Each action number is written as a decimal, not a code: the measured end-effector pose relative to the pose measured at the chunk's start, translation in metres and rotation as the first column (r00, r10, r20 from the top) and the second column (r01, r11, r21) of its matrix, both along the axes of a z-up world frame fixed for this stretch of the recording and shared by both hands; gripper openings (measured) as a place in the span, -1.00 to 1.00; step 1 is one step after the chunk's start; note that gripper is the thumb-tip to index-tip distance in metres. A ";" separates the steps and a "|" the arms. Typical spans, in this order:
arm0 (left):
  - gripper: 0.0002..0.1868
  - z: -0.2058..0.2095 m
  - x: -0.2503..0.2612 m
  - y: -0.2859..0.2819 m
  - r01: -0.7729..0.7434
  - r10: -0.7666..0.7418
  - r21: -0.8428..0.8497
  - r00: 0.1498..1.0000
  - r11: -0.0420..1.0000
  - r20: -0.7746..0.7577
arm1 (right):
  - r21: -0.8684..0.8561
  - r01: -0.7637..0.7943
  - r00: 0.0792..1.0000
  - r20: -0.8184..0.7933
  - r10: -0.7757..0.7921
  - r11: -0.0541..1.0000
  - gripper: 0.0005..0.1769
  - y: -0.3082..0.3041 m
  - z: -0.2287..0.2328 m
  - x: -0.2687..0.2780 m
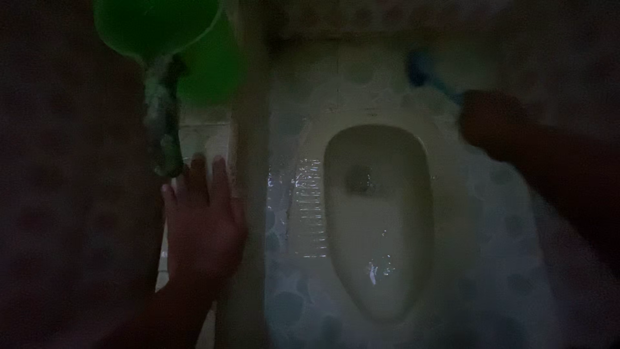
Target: The person rinses a squat toilet with water from a small green bucket, pours a cleaning liquid from a bottle onto the surface, and scrubs the toilet with a long-handled brush while continuing to rinse.
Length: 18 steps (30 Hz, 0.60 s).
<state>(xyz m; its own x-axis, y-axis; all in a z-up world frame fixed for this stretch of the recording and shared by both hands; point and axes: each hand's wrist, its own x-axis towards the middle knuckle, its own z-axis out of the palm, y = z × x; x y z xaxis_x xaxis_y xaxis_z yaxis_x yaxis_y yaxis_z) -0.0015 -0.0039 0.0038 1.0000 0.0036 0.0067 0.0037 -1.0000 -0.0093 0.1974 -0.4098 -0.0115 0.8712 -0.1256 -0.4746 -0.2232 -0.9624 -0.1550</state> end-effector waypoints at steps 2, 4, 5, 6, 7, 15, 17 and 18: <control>-0.33 0.000 0.000 -0.002 -0.021 0.021 -0.021 1.000 1.000 0.005 | -0.027 0.010 1.000 0.017 -0.010 1.000 -0.63 -0.017 -0.001 0.005; -0.34 0.000 0.001 -0.002 -0.039 0.039 -0.040 0.999 0.998 0.006 | -0.027 0.022 0.999 0.024 -0.021 0.999 -0.64 -0.021 -0.005 0.004; -0.33 -0.001 0.001 -0.001 -0.025 0.026 -0.053 1.000 0.998 0.014 | -0.025 0.022 0.999 0.025 -0.021 0.999 -0.64 -0.013 -0.004 0.002; -0.32 -0.001 0.001 0.000 -0.014 0.015 -0.063 1.000 0.998 0.024 | -0.016 0.016 0.999 0.030 -0.016 1.000 -0.65 0.001 -0.002 0.001; -0.32 -0.002 0.000 0.000 -0.018 0.019 -0.063 1.000 0.998 0.022 | -0.001 0.009 0.999 0.036 -0.009 1.000 -0.65 0.017 0.000 0.000; -0.36 -0.007 -0.002 -0.002 -0.067 0.067 -0.018 0.997 0.998 0.034 | 0.023 -0.233 0.968 0.104 0.230 0.972 -0.68 0.110 0.002 -0.006; -0.36 -0.004 0.000 0.000 -0.053 0.054 -0.037 0.998 0.998 0.042 | -0.021 -0.277 0.955 0.100 0.278 0.961 -0.69 0.153 0.008 -0.020; -0.37 -0.003 0.002 -0.001 -0.029 0.032 -0.066 0.998 0.997 0.054 | 0.040 -0.254 0.963 0.100 0.249 0.966 -0.68 0.162 0.015 -0.030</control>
